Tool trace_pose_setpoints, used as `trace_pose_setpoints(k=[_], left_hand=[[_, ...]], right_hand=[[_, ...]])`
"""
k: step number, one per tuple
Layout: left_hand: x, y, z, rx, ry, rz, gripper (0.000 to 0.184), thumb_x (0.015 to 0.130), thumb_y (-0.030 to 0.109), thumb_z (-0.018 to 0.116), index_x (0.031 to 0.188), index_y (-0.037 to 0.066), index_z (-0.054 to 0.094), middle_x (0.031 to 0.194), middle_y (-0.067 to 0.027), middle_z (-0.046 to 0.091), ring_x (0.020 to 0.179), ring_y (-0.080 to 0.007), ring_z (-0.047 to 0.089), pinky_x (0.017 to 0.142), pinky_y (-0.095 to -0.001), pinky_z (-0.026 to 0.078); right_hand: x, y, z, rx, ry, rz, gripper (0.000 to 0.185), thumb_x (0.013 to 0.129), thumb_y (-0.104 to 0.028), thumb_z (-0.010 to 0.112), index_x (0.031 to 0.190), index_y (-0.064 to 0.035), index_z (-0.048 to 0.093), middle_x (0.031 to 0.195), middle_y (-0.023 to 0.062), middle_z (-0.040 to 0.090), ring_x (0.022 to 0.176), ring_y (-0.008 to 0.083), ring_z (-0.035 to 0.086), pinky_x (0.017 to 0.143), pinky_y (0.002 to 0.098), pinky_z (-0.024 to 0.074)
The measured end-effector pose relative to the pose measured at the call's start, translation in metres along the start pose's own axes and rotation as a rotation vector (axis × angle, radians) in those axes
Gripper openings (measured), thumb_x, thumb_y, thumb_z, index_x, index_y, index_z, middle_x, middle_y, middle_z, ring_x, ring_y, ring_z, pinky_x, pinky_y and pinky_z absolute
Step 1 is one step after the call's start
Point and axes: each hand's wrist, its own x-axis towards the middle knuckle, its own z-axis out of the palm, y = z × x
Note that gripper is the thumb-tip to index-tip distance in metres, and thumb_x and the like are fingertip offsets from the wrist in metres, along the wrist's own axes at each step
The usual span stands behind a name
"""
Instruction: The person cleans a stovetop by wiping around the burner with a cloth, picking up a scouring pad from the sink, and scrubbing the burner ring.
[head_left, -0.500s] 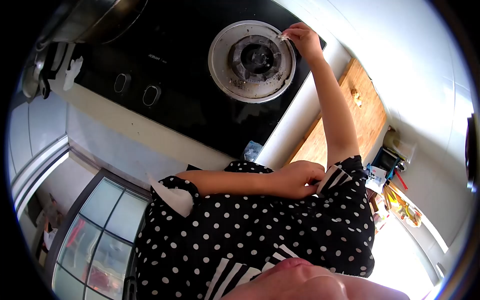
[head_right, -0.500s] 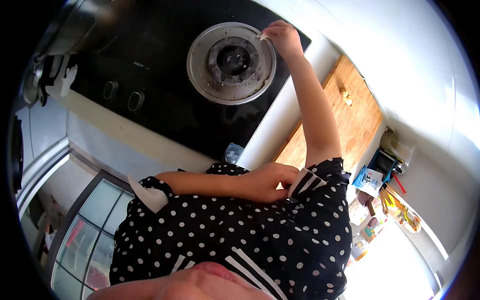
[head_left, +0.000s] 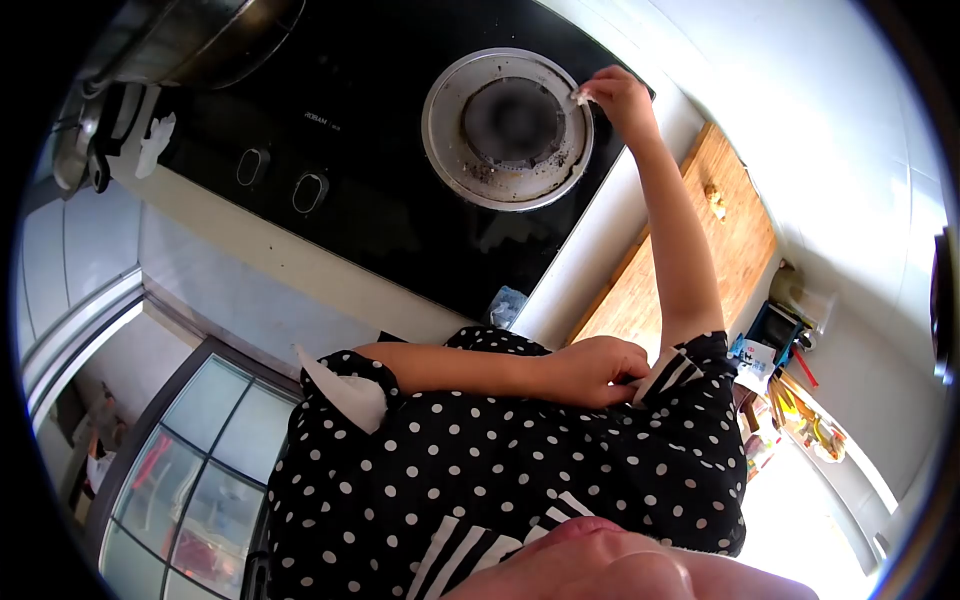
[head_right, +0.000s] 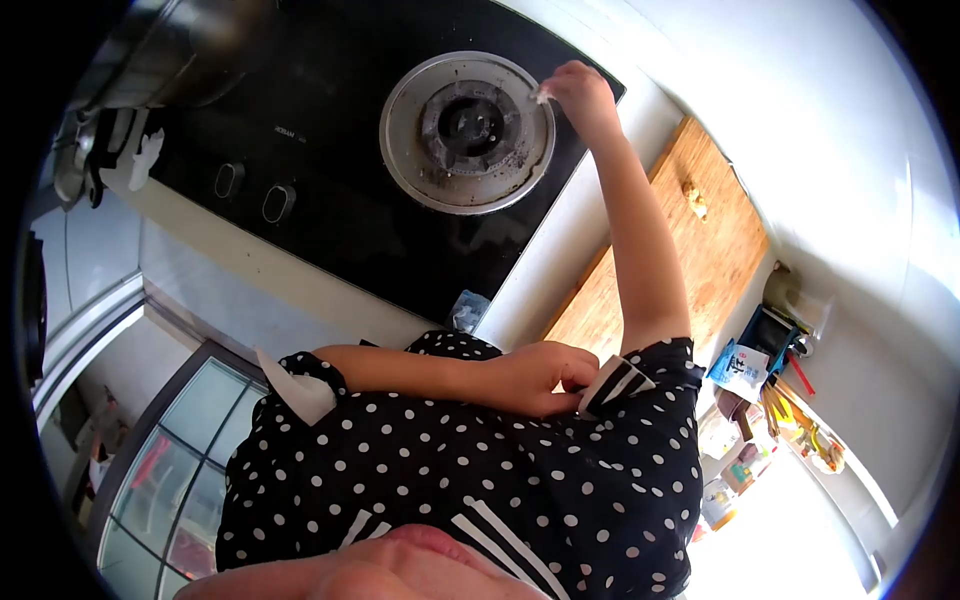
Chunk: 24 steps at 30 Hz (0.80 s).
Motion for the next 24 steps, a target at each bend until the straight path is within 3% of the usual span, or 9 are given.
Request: trace_pose_setpoints(k=[3, 12, 15, 18, 24], left_hand=[[0.001, -0.007, 0.004, -0.006, 0.106, 0.060, 0.011, 0.075, 0.007, 0.060, 0.084, 0.001, 0.061, 0.078, -0.0119, 0.058, 0.074, -0.0256, 0.057, 0.067, -0.0324, 0.044], [0.001, -0.007, 0.000, -0.003, 0.031, 0.017, 0.011, 0.074, 0.006, 0.059, 0.084, 0.001, 0.062, 0.076, -0.0105, 0.057, 0.071, -0.0256, 0.056, 0.066, -0.0322, 0.043], [0.003, 0.001, -0.008, -0.001, 0.031, -0.010, 0.011, 0.075, 0.006, 0.059, 0.084, 0.001, 0.062, 0.077, -0.0106, 0.058, 0.073, -0.0253, 0.056, 0.067, -0.0321, 0.044], [0.004, -0.007, -0.002, 0.042, -0.082, -0.003, 0.012, 0.077, 0.003, 0.058, 0.089, 0.001, 0.062, 0.081, -0.0076, 0.056, 0.072, -0.0189, 0.056, 0.065, -0.0285, 0.045], [0.002, -0.009, -0.006, 0.029, -0.004, 0.005, 0.012, 0.078, 0.004, 0.058, 0.089, 0.002, 0.061, 0.082, -0.0083, 0.057, 0.075, -0.0206, 0.057, 0.068, -0.0286, 0.046]], right_hand=[[0.021, -0.010, 0.007, -0.053, 0.055, -0.035, 0.009, 0.075, -0.017, 0.063, 0.079, -0.0156, 0.071, 0.089, 0.0045, 0.061, 0.086, 0.0238, 0.059, 0.076, 0.0325, 0.0480], [0.007, -0.012, 0.001, -0.038, 0.067, -0.057, 0.011, 0.075, -0.008, 0.067, 0.086, -0.0090, 0.070, 0.088, 0.0037, 0.061, 0.075, 0.0198, 0.060, 0.071, 0.0297, 0.0495], [-0.005, -0.015, 0.000, -0.004, 0.054, -0.080, 0.011, 0.075, -0.007, 0.067, 0.085, -0.0102, 0.071, 0.087, 0.0027, 0.061, 0.075, 0.0195, 0.060, 0.070, 0.0290, 0.0499], [-0.024, -0.021, 0.009, -0.017, 0.121, -0.041, 0.011, 0.073, -0.013, 0.064, 0.080, -0.0175, 0.072, 0.087, 0.0020, 0.062, 0.083, 0.0226, 0.059, 0.076, 0.0325, 0.0493], [0.001, -0.028, 0.008, 0.075, 0.098, 0.001, 0.010, 0.073, -0.009, 0.066, 0.082, -0.0115, 0.071, 0.087, 0.0040, 0.062, 0.080, 0.0210, 0.060, 0.072, 0.0302, 0.0495]])
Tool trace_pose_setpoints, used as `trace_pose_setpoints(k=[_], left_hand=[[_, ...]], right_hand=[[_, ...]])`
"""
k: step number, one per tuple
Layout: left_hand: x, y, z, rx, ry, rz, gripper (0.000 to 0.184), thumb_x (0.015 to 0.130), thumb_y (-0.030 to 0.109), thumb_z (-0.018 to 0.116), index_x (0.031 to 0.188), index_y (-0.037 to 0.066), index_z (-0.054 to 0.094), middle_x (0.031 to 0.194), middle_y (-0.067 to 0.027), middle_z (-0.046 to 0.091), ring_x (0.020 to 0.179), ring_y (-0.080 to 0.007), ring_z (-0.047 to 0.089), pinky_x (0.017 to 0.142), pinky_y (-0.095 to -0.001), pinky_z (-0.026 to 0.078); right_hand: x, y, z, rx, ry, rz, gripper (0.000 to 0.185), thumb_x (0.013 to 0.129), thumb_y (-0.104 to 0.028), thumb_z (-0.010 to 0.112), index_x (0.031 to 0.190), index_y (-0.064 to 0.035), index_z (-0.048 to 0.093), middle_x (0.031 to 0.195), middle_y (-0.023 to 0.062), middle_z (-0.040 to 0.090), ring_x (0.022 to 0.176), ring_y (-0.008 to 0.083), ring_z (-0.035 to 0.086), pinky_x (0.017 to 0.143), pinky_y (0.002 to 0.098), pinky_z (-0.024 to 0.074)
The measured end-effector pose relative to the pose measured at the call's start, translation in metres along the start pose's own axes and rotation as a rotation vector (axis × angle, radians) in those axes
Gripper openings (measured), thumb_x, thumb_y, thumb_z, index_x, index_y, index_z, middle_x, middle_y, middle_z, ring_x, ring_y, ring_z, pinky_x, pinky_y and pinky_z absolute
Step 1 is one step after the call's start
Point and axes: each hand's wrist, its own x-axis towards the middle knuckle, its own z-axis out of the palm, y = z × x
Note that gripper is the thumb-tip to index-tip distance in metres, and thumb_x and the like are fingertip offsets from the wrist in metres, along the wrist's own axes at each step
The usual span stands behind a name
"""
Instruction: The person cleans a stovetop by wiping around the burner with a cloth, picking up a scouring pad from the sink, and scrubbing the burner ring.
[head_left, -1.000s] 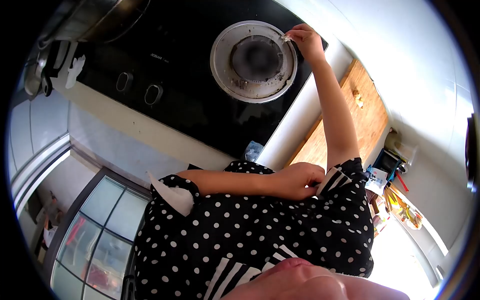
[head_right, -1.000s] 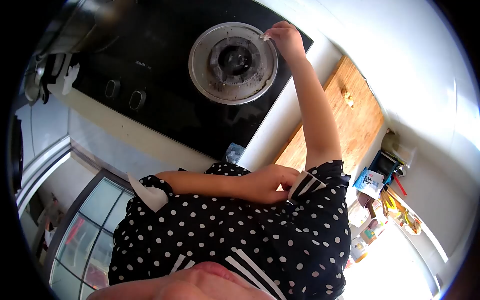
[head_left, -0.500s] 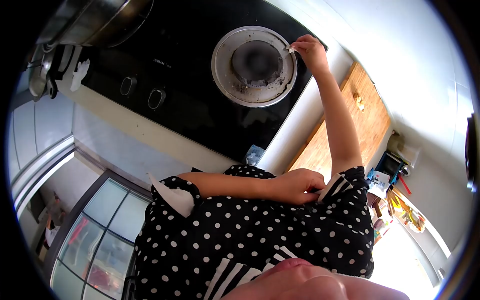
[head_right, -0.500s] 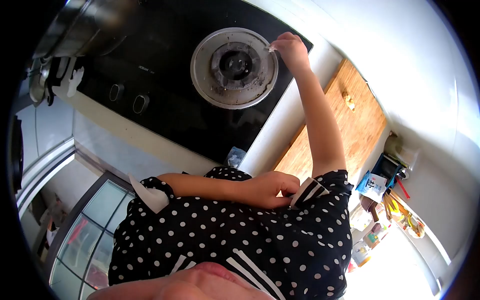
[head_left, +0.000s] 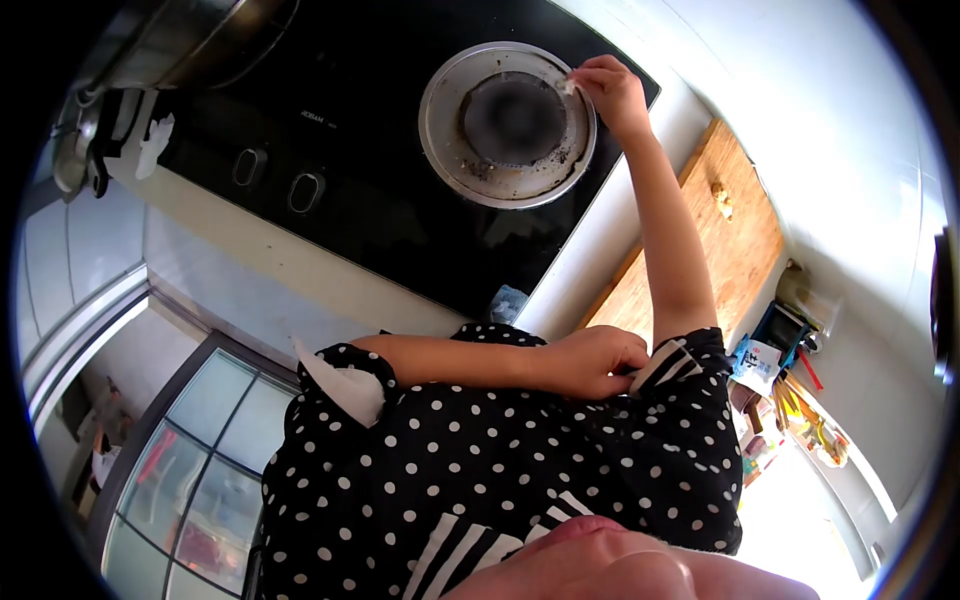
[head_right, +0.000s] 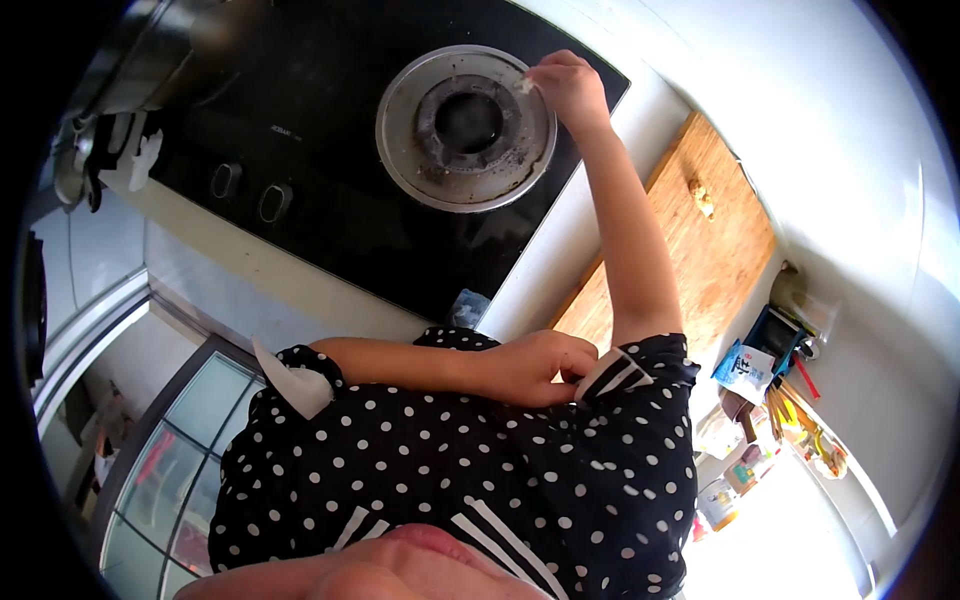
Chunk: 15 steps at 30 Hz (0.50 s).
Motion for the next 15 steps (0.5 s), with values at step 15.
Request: trace_pose_setpoints(k=[15], left_hand=[[-0.015, 0.001, 0.003, -0.026, 0.013, 0.001, 0.010, 0.075, 0.006, 0.059, 0.083, 0.001, 0.061, 0.079, -0.0092, 0.058, 0.073, -0.0230, 0.056, 0.067, -0.0307, 0.045]], right_hand=[[0.005, 0.001, -0.005, -0.041, -0.038, 0.022, 0.010, 0.074, -0.011, 0.064, 0.081, -0.0116, 0.071, 0.081, 0.0054, 0.061, 0.076, 0.0232, 0.060, 0.069, 0.0308, 0.0497]])
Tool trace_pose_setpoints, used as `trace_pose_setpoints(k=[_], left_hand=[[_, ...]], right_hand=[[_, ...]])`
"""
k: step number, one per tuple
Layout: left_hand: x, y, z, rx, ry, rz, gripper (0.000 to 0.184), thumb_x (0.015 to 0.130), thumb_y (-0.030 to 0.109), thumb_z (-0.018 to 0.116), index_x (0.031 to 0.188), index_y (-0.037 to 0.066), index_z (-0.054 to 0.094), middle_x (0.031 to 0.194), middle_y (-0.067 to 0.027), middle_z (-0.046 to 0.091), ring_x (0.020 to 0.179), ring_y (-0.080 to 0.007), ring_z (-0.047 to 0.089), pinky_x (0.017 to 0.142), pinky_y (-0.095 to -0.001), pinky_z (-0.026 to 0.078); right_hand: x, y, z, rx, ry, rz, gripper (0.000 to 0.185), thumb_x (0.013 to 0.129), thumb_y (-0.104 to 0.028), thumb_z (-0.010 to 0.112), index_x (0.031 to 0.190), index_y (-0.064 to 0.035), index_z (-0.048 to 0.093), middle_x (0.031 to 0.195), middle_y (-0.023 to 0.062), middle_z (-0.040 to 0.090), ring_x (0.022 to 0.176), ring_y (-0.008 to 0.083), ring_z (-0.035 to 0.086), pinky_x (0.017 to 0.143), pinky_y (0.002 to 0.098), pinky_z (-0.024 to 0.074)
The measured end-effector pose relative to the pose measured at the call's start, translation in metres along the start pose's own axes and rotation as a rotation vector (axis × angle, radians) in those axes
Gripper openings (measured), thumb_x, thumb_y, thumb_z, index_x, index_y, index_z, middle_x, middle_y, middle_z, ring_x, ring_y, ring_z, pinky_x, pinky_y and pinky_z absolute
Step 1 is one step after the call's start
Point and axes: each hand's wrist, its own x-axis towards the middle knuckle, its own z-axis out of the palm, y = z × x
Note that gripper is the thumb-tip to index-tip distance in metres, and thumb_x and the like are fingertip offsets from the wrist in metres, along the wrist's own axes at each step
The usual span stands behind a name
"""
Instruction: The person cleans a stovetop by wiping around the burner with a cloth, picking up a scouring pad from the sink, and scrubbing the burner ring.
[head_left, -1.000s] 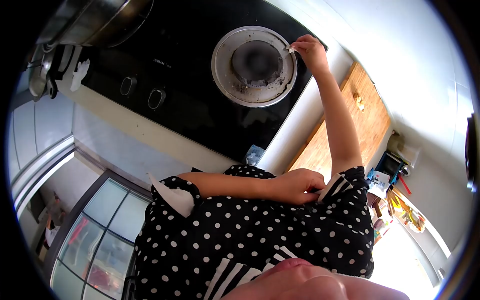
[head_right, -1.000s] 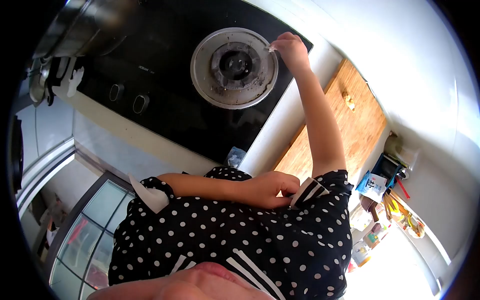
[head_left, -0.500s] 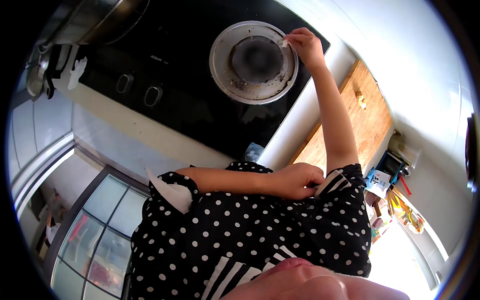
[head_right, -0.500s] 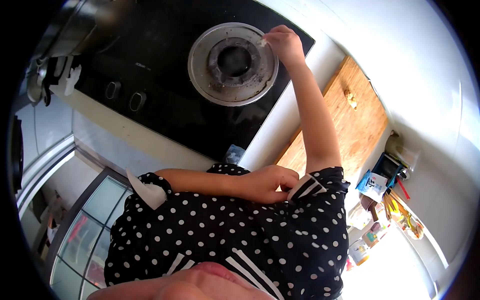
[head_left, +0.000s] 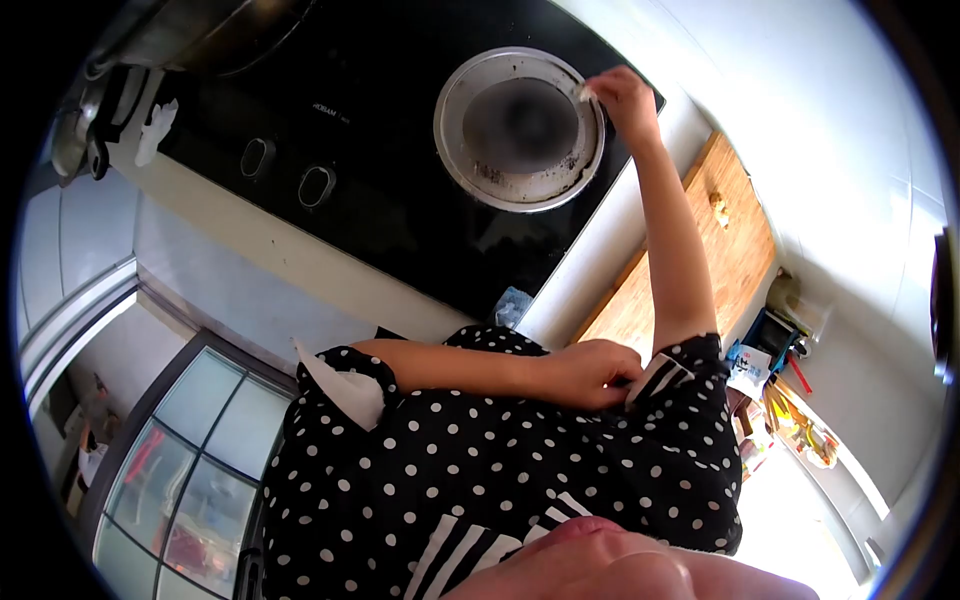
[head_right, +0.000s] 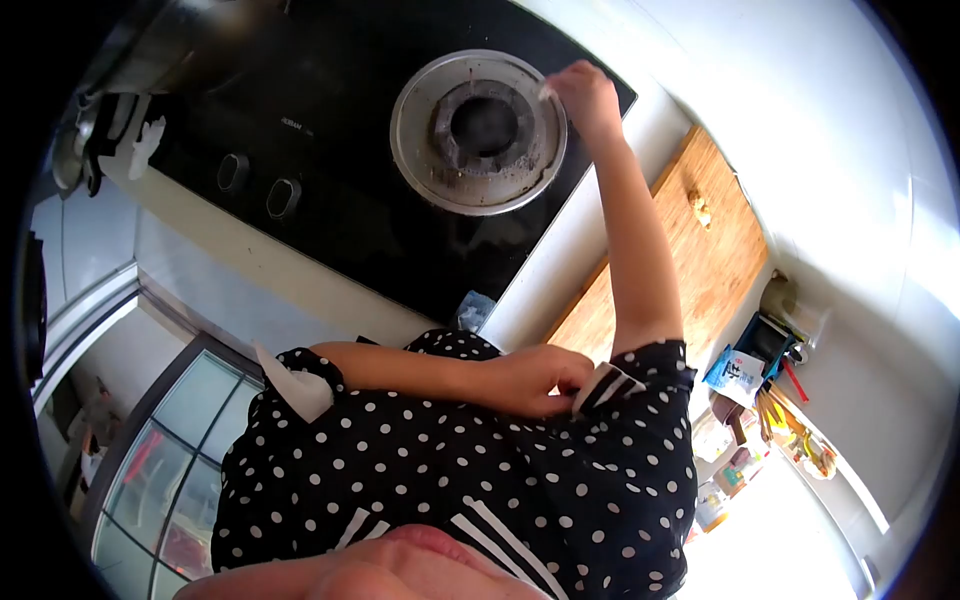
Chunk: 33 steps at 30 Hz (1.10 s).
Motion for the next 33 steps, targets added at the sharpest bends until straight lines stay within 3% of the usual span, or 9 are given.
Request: trace_pose_setpoints(k=[2, 5, 10, 19, 23, 25, 29, 31, 33], left_hand=[[0.000, 0.003, -0.001, -0.032, 0.048, 0.009, 0.011, 0.074, 0.008, 0.059, 0.082, 0.001, 0.062, 0.076, -0.0099, 0.057, 0.072, -0.0247, 0.056, 0.066, -0.0320, 0.044], [-0.001, 0.009, -0.009, 0.116, -0.012, -0.002, 0.010, 0.076, 0.004, 0.059, 0.086, 0.003, 0.060, 0.082, -0.0082, 0.058, 0.074, -0.0203, 0.058, 0.068, -0.0282, 0.047], [-0.001, 0.006, 0.000, 0.013, -0.019, 0.017, 0.013, 0.077, 0.005, 0.058, 0.090, 0.002, 0.062, 0.082, -0.0083, 0.058, 0.075, -0.0210, 0.058, 0.070, -0.0287, 0.047], [-0.001, 0.005, 0.000, -0.016, 0.009, 0.012, 0.008, 0.077, 0.004, 0.059, 0.085, 0.003, 0.062, 0.080, -0.0078, 0.057, 0.072, -0.0198, 0.057, 0.066, -0.0294, 0.046], [-0.001, 0.006, -0.001, -0.002, 0.061, 0.036, 0.012, 0.074, 0.006, 0.059, 0.085, 0.002, 0.061, 0.077, -0.0086, 0.056, 0.072, -0.0241, 0.056, 0.067, -0.0321, 0.044], [0.000, 0.006, 0.008, 0.070, -0.037, 0.035, 0.010, 0.074, 0.007, 0.060, 0.082, 0.002, 0.061, 0.077, -0.0092, 0.056, 0.073, -0.0245, 0.056, 0.066, -0.0325, 0.044], [-0.001, 0.007, 0.031, 0.167, -0.246, 0.021, 0.012, 0.076, 0.010, 0.060, 0.085, 0.002, 0.063, 0.084, -0.0094, 0.059, 0.077, -0.0259, 0.058, 0.069, -0.0336, 0.045], [-0.001, 0.012, 0.039, 0.185, -0.329, -0.007, 0.013, 0.076, 0.010, 0.059, 0.086, 0.002, 0.063, 0.085, -0.0096, 0.059, 0.079, -0.0264, 0.058, 0.071, -0.0340, 0.045], [-0.002, 0.006, 0.050, 0.197, -0.324, 0.057, 0.014, 0.076, 0.010, 0.059, 0.087, 0.004, 0.064, 0.087, -0.0100, 0.059, 0.082, -0.0268, 0.058, 0.072, -0.0344, 0.046]], right_hand=[[0.009, 0.004, 0.002, -0.012, -0.017, 0.017, 0.010, 0.074, -0.011, 0.064, 0.080, -0.0130, 0.072, 0.081, 0.0050, 0.061, 0.076, 0.0226, 0.060, 0.069, 0.0312, 0.0500], [-0.009, 0.009, -0.003, -0.116, 0.010, -0.149, 0.010, 0.074, -0.011, 0.064, 0.079, -0.0128, 0.071, 0.080, 0.0047, 0.061, 0.074, 0.0234, 0.060, 0.069, 0.0320, 0.0498], [0.014, 0.007, 0.006, -0.019, 0.039, -0.059, 0.009, 0.074, -0.011, 0.063, 0.076, -0.0134, 0.071, 0.078, 0.0053, 0.061, 0.073, 0.0237, 0.060, 0.068, 0.0321, 0.0495], [0.017, -0.004, 0.014, -0.152, 0.013, -0.234, 0.009, 0.073, -0.013, 0.063, 0.078, -0.0138, 0.070, 0.081, 0.0038, 0.059, 0.081, 0.0236, 0.058, 0.071, 0.0332, 0.0489], [0.004, -0.006, 0.019, -0.109, 0.059, -0.196, 0.012, 0.073, -0.012, 0.062, 0.081, -0.0144, 0.070, 0.083, 0.0038, 0.059, 0.083, 0.0237, 0.057, 0.073, 0.0338, 0.0488], [-0.025, -0.009, 0.011, -0.171, 0.120, -0.169, 0.013, 0.074, -0.009, 0.061, 0.081, -0.0141, 0.071, 0.083, 0.0052, 0.058, 0.081, 0.0246, 0.056, 0.073, 0.0343, 0.0487], [-0.105, -0.034, 0.013, -0.264, 0.163, -0.056, 0.025, 0.075, 0.001, 0.057, 0.096, -0.0092, 0.067, 0.088, 0.0095, 0.055, 0.084, 0.0288, 0.055, 0.072, 0.0352, 0.0484], [-0.133, -0.063, 0.018, -0.347, 0.058, 0.036, 0.036, 0.071, 0.005, 0.051, 0.103, -0.0082, 0.061, 0.095, 0.0113, 0.051, 0.091, 0.0318, 0.049, 0.076, 0.0375, 0.0480], [-0.144, -0.078, 0.012, -0.185, -0.034, 0.050, 0.030, 0.072, 0.003, 0.052, 0.098, -0.0073, 0.061, 0.093, 0.0133, 0.051, 0.090, 0.0333, 0.051, 0.076, 0.0392, 0.0478]])
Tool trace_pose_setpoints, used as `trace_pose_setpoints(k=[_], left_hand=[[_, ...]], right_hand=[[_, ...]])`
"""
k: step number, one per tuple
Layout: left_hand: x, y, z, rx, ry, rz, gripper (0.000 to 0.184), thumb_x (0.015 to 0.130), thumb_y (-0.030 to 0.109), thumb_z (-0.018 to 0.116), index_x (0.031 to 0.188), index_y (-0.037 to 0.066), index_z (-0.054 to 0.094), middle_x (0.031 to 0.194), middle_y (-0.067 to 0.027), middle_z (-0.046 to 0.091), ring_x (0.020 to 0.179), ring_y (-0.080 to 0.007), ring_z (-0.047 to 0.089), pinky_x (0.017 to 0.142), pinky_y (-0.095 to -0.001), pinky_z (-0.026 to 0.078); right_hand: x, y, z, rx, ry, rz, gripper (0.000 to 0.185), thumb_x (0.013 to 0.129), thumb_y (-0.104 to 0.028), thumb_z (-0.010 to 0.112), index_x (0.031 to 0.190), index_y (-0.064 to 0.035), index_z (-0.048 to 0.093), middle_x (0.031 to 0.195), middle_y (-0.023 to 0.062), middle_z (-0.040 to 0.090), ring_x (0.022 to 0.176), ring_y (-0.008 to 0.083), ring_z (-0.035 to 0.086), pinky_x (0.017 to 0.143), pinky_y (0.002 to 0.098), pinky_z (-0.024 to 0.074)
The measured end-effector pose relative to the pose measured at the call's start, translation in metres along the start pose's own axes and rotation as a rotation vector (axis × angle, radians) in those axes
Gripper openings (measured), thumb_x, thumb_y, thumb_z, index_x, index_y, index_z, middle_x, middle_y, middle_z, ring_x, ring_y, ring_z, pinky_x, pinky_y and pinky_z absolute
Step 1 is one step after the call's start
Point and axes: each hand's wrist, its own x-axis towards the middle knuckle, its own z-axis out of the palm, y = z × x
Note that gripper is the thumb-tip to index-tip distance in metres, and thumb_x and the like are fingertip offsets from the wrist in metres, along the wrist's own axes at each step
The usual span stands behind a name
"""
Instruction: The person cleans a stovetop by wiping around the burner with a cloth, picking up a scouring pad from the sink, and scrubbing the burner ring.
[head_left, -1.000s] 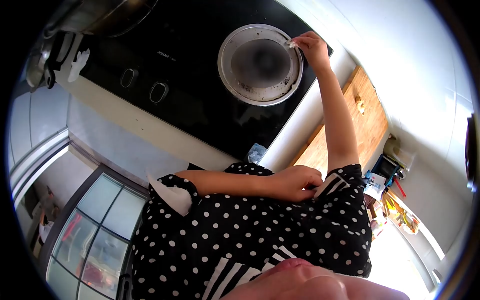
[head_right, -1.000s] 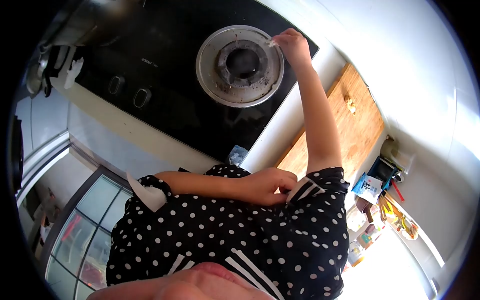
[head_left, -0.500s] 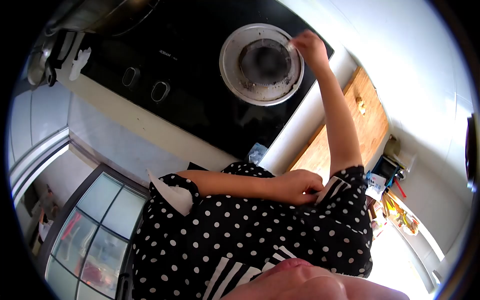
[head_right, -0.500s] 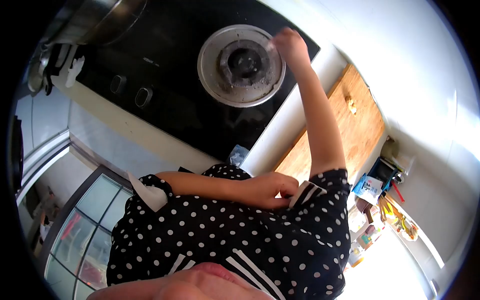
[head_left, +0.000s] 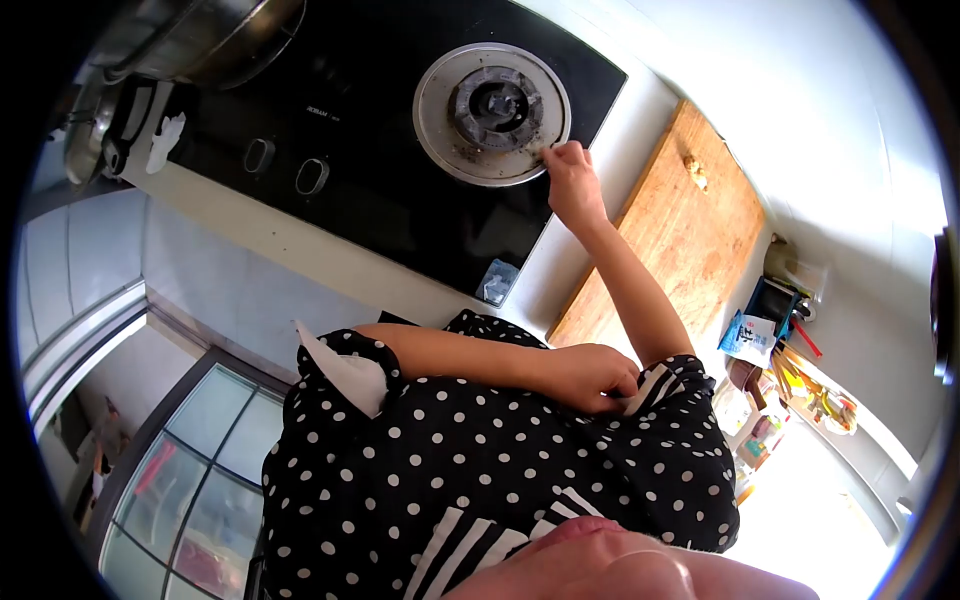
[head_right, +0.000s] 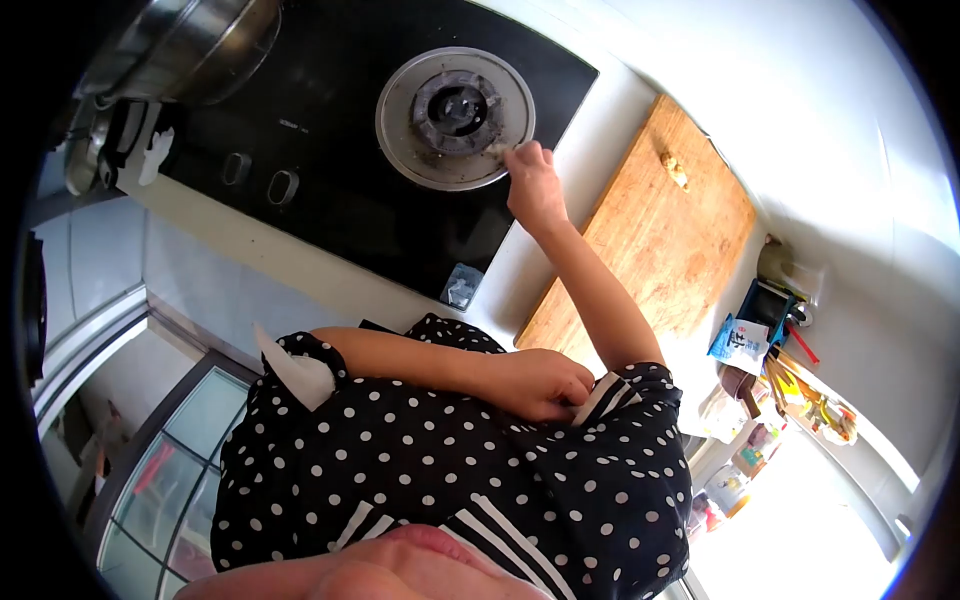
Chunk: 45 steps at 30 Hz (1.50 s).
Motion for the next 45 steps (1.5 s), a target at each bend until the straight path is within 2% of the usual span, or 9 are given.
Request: trace_pose_setpoints(k=[2, 6, 10, 14, 17, 28, 33, 36, 45], left_hand=[[0.002, 0.001, 0.006, 0.032, 0.005, 0.037, 0.014, 0.075, 0.010, 0.059, 0.087, 0.004, 0.064, 0.088, -0.0099, 0.059, 0.083, -0.0268, 0.058, 0.073, -0.0343, 0.046], [0.000, 0.007, 0.009, 0.084, -0.011, -0.013, 0.013, 0.073, 0.010, 0.060, 0.084, 0.006, 0.065, 0.087, -0.0101, 0.059, 0.083, -0.0269, 0.058, 0.073, -0.0342, 0.046], [-0.013, 0.019, 0.003, 0.092, -0.088, -0.055, 0.012, 0.070, 0.011, 0.061, 0.080, 0.005, 0.065, 0.082, -0.0122, 0.059, 0.081, -0.0285, 0.058, 0.071, -0.0353, 0.046], [-0.031, 0.023, 0.009, 0.021, -0.181, -0.027, 0.016, 0.067, 0.012, 0.060, 0.076, -0.002, 0.063, 0.079, -0.0151, 0.059, 0.077, -0.0318, 0.058, 0.070, -0.0379, 0.046], [-0.045, 0.030, 0.001, 0.089, -0.246, -0.088, 0.016, 0.070, 0.008, 0.059, 0.084, 0.006, 0.066, 0.092, -0.0103, 0.061, 0.087, -0.0283, 0.058, 0.077, -0.0354, 0.046], [-0.072, 0.040, -0.008, 0.147, -0.344, -0.086, 0.014, 0.072, 0.009, 0.060, 0.083, 0.005, 0.066, 0.091, -0.0107, 0.061, 0.085, -0.0278, 0.059, 0.078, -0.0347, 0.047], [-0.073, 0.048, -0.023, 0.102, -0.177, -0.050, 0.016, 0.072, 0.008, 0.060, 0.086, 0.007, 0.068, 0.094, -0.0084, 0.062, 0.085, -0.0262, 0.059, 0.076, -0.0339, 0.047], [-0.073, 0.044, -0.016, 0.117, -0.287, -0.069, 0.016, 0.072, 0.008, 0.060, 0.086, 0.008, 0.068, 0.095, -0.0082, 0.062, 0.084, -0.0263, 0.059, 0.076, -0.0343, 0.047], [-0.058, 0.037, -0.024, 0.109, -0.164, -0.012, 0.016, 0.071, 0.008, 0.061, 0.087, 0.007, 0.066, 0.095, -0.0084, 0.061, 0.085, -0.0270, 0.059, 0.076, -0.0340, 0.047]], right_hand=[[0.005, 0.009, -0.007, 0.195, -0.082, 0.041, 0.023, 0.076, -0.001, 0.054, 0.093, -0.0102, 0.065, 0.089, 0.0140, 0.054, 0.085, 0.0326, 0.055, 0.074, 0.0384, 0.0486], [0.053, 0.035, -0.014, 0.094, 0.293, 0.034, 0.015, 0.080, -0.010, 0.060, 0.093, -0.0079, 0.068, 0.090, 0.0133, 0.060, 0.079, 0.0298, 0.061, 0.071, 0.0348, 0.0502], [0.036, 0.024, 0.012, -0.259, 0.241, 0.132, 0.017, 0.081, -0.010, 0.056, 0.097, -0.0102, 0.064, 0.090, 0.0100, 0.057, 0.081, 0.0308, 0.056, 0.072, 0.0387, 0.0486], [-0.029, -0.034, 0.031, -0.156, 0.227, 0.207, 0.019, 0.073, 0.001, 0.050, 0.087, -0.0082, 0.059, 0.088, 0.0107, 0.052, 0.083, 0.0315, 0.051, 0.072, 0.0395, 0.0468], [-0.013, -0.013, 0.030, -0.107, 0.280, 0.127, 0.019, 0.073, 0.000, 0.050, 0.087, -0.0082, 0.061, 0.088, 0.0101, 0.052, 0.084, 0.0314, 0.051, 0.073, 0.0392, 0.0478], [0.008, -0.008, 0.038, -0.118, 0.330, 0.162, 0.024, 0.074, -0.002, 0.051, 0.089, -0.0096, 0.068, 0.091, 0.0123, 0.055, 0.088, 0.0321, 0.051, 0.078, 0.0385, 0.0447], [0.037, -0.002, 0.035, -0.162, 0.316, 0.272, 0.026, 0.076, -0.004, 0.052, 0.093, -0.0143, 0.068, 0.092, 0.0108, 0.053, 0.090, 0.0308, 0.050, 0.077, 0.0372, 0.0462], [0.000, -0.030, 0.043, -0.193, 0.205, 0.293, 0.027, 0.079, -0.008, 0.054, 0.098, -0.0201, 0.069, 0.092, 0.0082, 0.051, 0.093, 0.0279, 0.049, 0.077, 0.0352, 0.0476], [0.034, 0.007, 0.032, -0.185, 0.275, 0.206, 0.014, 0.080, -0.017, 0.058, 0.088, -0.0176, 0.069, 0.092, 0.0050, 0.054, 0.091, 0.0258, 0.051, 0.076, 0.0357, 0.0461]])
